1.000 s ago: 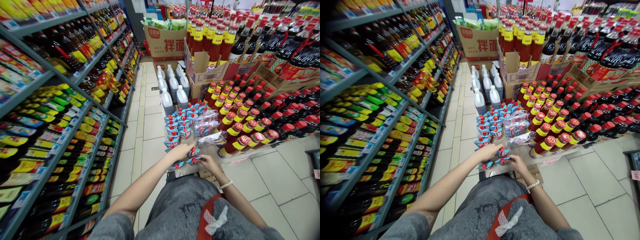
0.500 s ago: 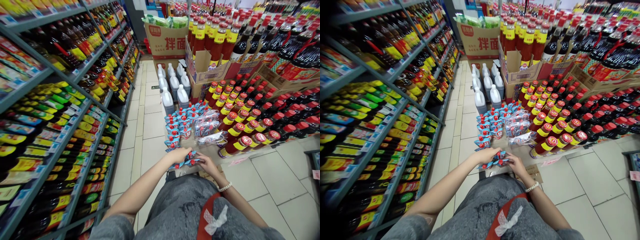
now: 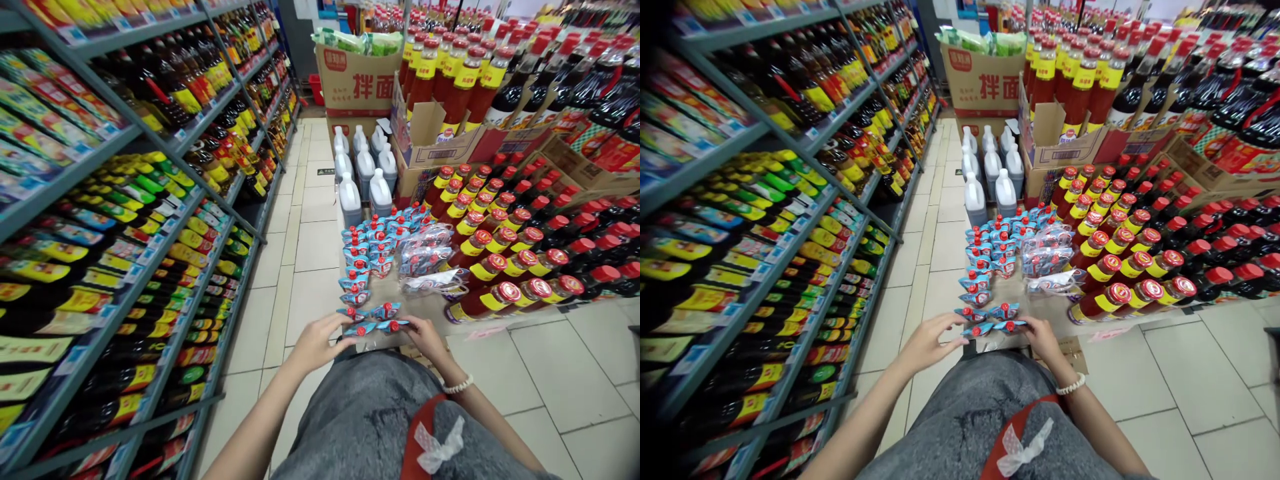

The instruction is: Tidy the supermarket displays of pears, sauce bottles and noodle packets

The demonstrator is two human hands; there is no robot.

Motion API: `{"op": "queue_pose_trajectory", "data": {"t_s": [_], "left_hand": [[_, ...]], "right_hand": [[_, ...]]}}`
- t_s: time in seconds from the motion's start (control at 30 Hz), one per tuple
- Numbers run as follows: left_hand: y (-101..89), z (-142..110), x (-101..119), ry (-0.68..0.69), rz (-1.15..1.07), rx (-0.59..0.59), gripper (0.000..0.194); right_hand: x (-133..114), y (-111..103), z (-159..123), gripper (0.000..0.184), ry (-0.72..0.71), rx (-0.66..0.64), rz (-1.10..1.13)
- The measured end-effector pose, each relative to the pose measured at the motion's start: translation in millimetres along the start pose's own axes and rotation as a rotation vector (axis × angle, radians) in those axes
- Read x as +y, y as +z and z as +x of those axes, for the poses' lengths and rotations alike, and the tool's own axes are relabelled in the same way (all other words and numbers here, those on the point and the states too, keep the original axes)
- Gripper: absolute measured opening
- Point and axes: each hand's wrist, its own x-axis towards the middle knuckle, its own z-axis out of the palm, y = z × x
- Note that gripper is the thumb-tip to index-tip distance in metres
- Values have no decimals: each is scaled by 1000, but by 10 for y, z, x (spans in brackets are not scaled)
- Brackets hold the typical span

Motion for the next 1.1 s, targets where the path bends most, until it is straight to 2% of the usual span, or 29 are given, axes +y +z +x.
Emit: {"op": "queue_pose_trajectory", "data": {"t_s": [0.13,0.2,0.3,0.47,0.67,0.83,0.93,1.03,1.1], "left_hand": [[408,-127,-63,-206,260,-187,35],[471,-120,-77,-245,293,-244,44],[431,-125,-123,-226,278,-276,52],[370,-217,-190,-154,187,-228,55],[412,-226,-229,-162,144,-189,56],[408,-169,-265,-144,131,-182,49],[351,-179,-244,-126,143,-182,38],[250,-207,-230,-55,65,-79,32],[191,-198,-255,-54,-2,87,26]], "right_hand": [[34,12,-23,25,13,28,-30],[34,24,-22,28,13,27,-17],[23,48,3,29,-5,-11,-2],[44,70,58,25,-10,-45,-16],[104,23,40,26,-3,-20,-24],[107,41,19,27,9,20,-22],[82,3,31,26,19,-28,-1],[99,-145,66,31,67,-140,66],[139,-263,112,35,104,-138,91]]}}
